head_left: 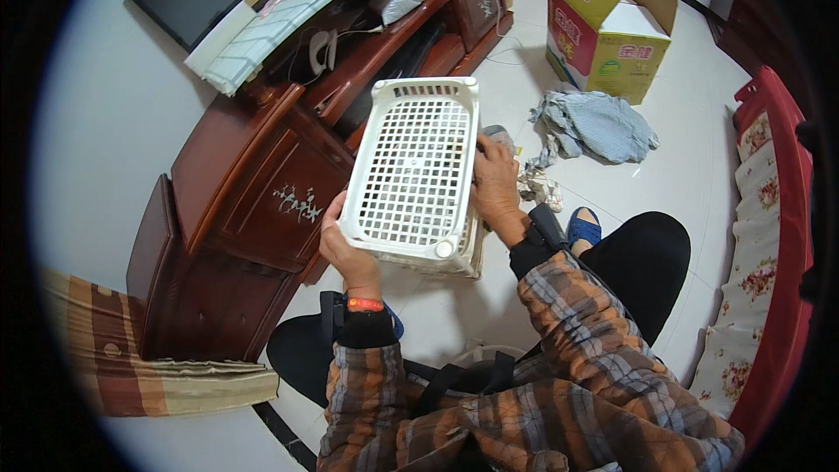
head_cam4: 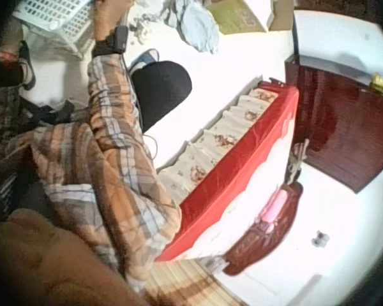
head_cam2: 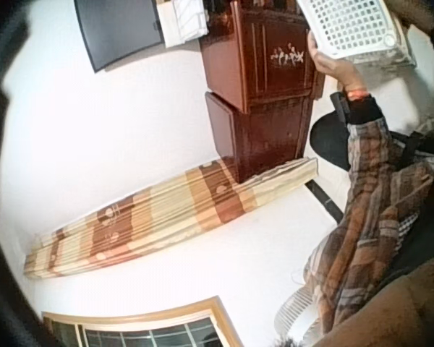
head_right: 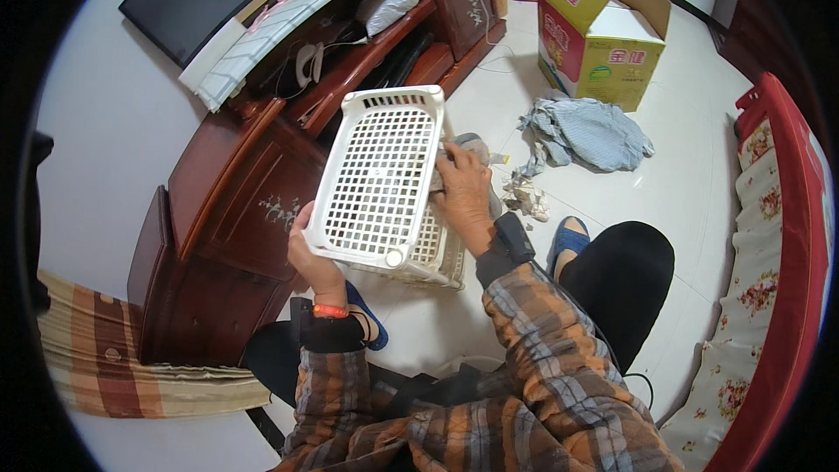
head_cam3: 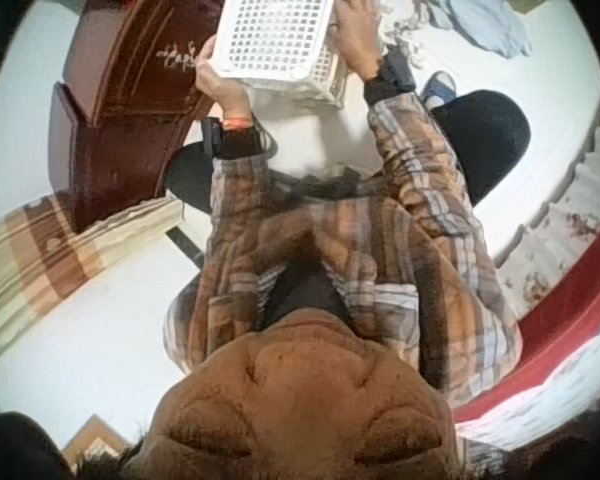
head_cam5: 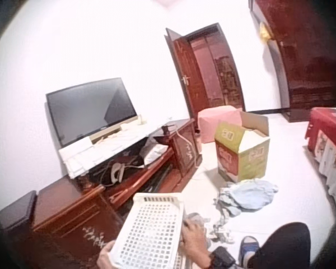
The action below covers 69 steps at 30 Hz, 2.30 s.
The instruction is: The person wipes a wooden cabinet with a cloth, then moves a small stool and a cabinet door to the side. The person then picks up a white plastic basket and wipes it thoroughly with the cloth while sitting on the floor.
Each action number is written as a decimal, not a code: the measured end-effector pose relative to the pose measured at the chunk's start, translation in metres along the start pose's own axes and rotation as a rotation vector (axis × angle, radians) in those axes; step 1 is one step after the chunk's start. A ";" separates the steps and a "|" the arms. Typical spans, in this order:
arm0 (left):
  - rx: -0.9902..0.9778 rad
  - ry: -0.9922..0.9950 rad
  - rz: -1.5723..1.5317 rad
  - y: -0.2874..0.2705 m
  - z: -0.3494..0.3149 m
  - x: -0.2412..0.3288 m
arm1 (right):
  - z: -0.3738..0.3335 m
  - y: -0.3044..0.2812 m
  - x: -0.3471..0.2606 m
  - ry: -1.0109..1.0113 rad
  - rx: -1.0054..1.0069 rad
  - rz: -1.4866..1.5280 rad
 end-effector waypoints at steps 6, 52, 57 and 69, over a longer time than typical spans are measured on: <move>0.028 0.009 0.030 0.004 0.002 0.000 | -0.011 0.008 -0.008 0.097 -0.002 0.221; -0.014 0.058 0.070 -0.005 0.007 0.009 | -0.006 0.003 -0.029 -0.155 -0.390 -0.102; -0.047 0.054 -0.004 0.001 0.005 0.007 | -0.029 0.026 -0.014 -0.436 -0.562 0.214; -0.053 0.031 0.031 -0.001 0.006 0.010 | 0.014 0.012 -0.003 -0.239 -0.523 0.239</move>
Point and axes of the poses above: each hand's wrist, its own z-axis towards the middle knuckle, its own y-axis out of the palm, x = y × z, the point moved 1 cm from there along z, towards the middle knuckle, and after that the axes turned 14 degrees about -x, right-handed, at the moved point
